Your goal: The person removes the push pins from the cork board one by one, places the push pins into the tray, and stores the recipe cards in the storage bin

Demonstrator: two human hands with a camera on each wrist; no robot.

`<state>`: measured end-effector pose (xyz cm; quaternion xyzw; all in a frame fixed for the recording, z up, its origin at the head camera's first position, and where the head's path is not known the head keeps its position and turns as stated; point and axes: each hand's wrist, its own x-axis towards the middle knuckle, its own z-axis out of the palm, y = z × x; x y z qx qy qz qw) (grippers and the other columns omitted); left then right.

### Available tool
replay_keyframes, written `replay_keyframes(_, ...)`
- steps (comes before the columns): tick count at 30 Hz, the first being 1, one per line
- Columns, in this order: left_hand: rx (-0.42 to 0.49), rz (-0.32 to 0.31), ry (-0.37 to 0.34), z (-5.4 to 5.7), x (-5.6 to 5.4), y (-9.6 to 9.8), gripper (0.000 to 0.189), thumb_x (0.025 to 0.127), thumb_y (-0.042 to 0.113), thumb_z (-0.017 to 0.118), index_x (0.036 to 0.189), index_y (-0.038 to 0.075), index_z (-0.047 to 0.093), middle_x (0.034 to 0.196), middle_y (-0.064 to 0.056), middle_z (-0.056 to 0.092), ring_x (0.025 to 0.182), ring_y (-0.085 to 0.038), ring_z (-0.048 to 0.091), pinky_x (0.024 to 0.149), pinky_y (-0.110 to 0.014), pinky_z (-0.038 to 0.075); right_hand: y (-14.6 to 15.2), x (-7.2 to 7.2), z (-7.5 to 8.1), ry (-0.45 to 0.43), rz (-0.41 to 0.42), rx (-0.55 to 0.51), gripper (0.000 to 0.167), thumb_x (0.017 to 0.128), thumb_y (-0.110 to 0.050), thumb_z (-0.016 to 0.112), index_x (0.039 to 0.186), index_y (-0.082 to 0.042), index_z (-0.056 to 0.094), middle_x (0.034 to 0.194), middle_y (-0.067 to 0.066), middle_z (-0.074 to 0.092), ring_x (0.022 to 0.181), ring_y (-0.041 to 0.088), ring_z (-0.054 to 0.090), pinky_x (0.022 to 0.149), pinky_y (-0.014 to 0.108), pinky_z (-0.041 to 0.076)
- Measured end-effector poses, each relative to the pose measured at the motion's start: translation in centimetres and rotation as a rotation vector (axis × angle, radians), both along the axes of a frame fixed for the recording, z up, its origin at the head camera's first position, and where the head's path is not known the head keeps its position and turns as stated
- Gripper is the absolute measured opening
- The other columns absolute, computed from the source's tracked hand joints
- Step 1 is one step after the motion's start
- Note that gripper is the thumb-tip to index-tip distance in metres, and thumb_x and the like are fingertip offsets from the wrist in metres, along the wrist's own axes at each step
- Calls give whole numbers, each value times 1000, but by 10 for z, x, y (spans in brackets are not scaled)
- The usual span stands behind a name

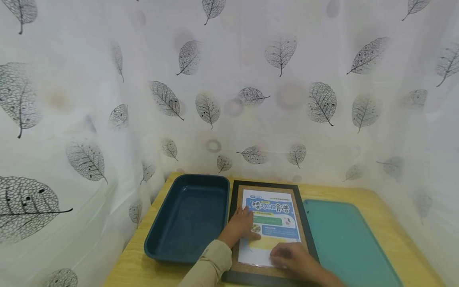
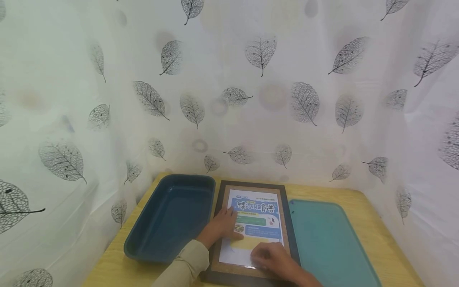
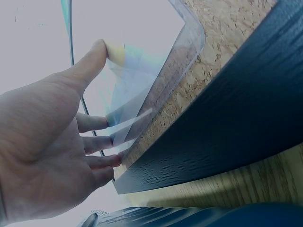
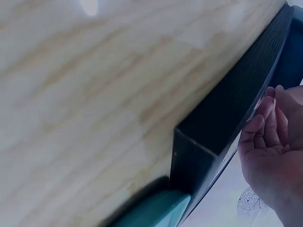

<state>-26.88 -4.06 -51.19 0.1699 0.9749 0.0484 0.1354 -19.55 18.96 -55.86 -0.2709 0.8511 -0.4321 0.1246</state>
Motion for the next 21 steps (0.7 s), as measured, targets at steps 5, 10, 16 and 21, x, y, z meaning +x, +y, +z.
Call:
replay_keyframes(5,-2,-3,11,-1,0,0,98,85,63,78,155,3,45,164,-16,36,154,-38,29,126,-43,26,3,-7,1,-5,-24,-5,9,96,-28,75,103,-22,76,93,-13,73,86,5,69,76,24,57)
replay_keyframes(10,-9,-2,12,0,0,0,98,85,63,78,155,3,45,164,-15,36,154,-37,30,126,-42,27,4,-14,5,44,-58,9,11,94,-25,77,103,-19,77,93,-12,73,85,4,68,75,25,58)
replay_keyframes(16,-17,5,1,2,0,1,97,85,63,78,155,3,45,165,-15,36,154,-37,30,126,-42,27,7,-22,13,61,-57,7,12,95,-20,76,104,-13,77,90,-9,75,80,4,68,72,24,58)
replay_keyframes(21,-5,8,-7,-1,-1,1,97,85,62,78,155,3,44,165,-15,36,154,-37,29,126,-42,25,11,-29,16,103,-70,7,15,94,-20,77,104,-9,77,90,-7,76,81,5,70,75,24,59)
